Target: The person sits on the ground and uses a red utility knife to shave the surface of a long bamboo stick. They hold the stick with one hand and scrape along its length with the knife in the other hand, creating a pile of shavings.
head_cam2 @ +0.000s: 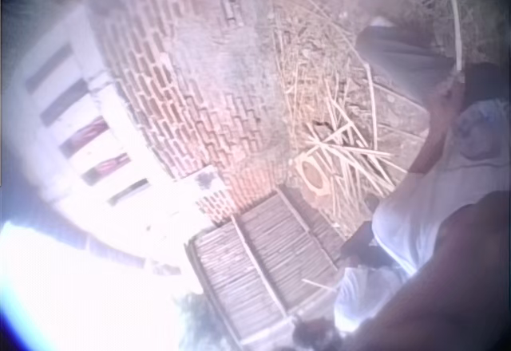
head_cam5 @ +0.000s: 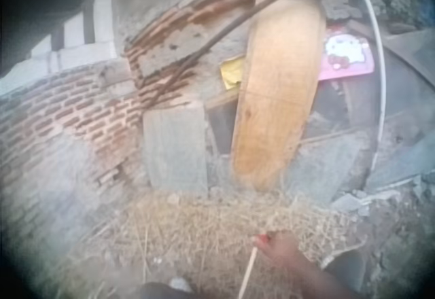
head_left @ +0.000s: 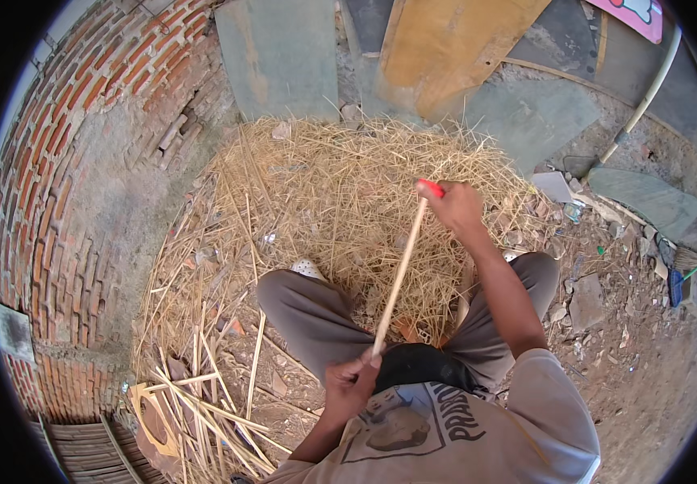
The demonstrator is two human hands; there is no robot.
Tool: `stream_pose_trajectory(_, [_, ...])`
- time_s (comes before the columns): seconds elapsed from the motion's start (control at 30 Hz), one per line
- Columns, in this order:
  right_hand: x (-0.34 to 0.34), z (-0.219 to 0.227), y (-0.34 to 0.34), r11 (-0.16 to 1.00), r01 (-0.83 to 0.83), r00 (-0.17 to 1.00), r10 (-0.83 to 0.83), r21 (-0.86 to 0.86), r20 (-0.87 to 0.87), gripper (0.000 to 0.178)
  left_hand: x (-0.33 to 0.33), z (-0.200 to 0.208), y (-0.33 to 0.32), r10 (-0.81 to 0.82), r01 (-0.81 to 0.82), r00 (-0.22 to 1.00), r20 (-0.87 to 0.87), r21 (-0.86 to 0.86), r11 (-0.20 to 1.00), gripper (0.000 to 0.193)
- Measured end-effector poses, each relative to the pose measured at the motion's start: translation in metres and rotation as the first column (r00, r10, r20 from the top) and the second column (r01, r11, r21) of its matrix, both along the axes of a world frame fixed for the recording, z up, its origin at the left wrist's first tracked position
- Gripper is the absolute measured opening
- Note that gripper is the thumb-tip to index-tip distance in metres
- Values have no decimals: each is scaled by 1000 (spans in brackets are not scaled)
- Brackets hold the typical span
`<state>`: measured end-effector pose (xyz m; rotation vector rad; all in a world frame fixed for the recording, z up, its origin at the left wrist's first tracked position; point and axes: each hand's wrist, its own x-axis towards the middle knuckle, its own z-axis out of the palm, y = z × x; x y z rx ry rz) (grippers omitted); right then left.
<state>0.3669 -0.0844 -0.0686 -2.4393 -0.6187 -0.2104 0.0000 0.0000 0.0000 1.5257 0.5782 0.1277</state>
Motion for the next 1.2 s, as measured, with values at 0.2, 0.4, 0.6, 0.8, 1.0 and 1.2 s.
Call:
stream_pose_trajectory(0.2, [-33, 21, 2, 991, -83, 975, 104, 109, -197, 69, 0, -4, 21, 78, -84, 996, -43, -174, 981, 28])
stream_pose_trajectory(0.4, [-119, 28, 20, 811, -582, 797, 556, 54, 236, 66, 18, 8, 26, 156, -155, 988, -2, -114, 981, 30])
stream_pose_trajectory(0.6, [-111, 30, 20, 838, -545, 813, 519, 29, 263, 66, 23, 10, 23, 138, -139, 990, 17, 35, 990, 30])
stream_pose_trajectory(0.8, [-89, 23, 15, 897, -442, 877, 428, 18, 219, 66, 27, 6, 22, 146, -146, 989, 16, 27, 989, 29])
stream_pose_trajectory(1.0, [-111, 30, 17, 843, -537, 825, 518, 30, 224, 68, 27, 7, 25, 183, -184, 983, 28, 9, 983, 28])
stream_pose_trajectory(1.2, [-95, 26, 17, 858, -504, 842, 462, 98, 280, 69, 19, 7, 20, 117, -125, 991, 60, 164, 979, 28])
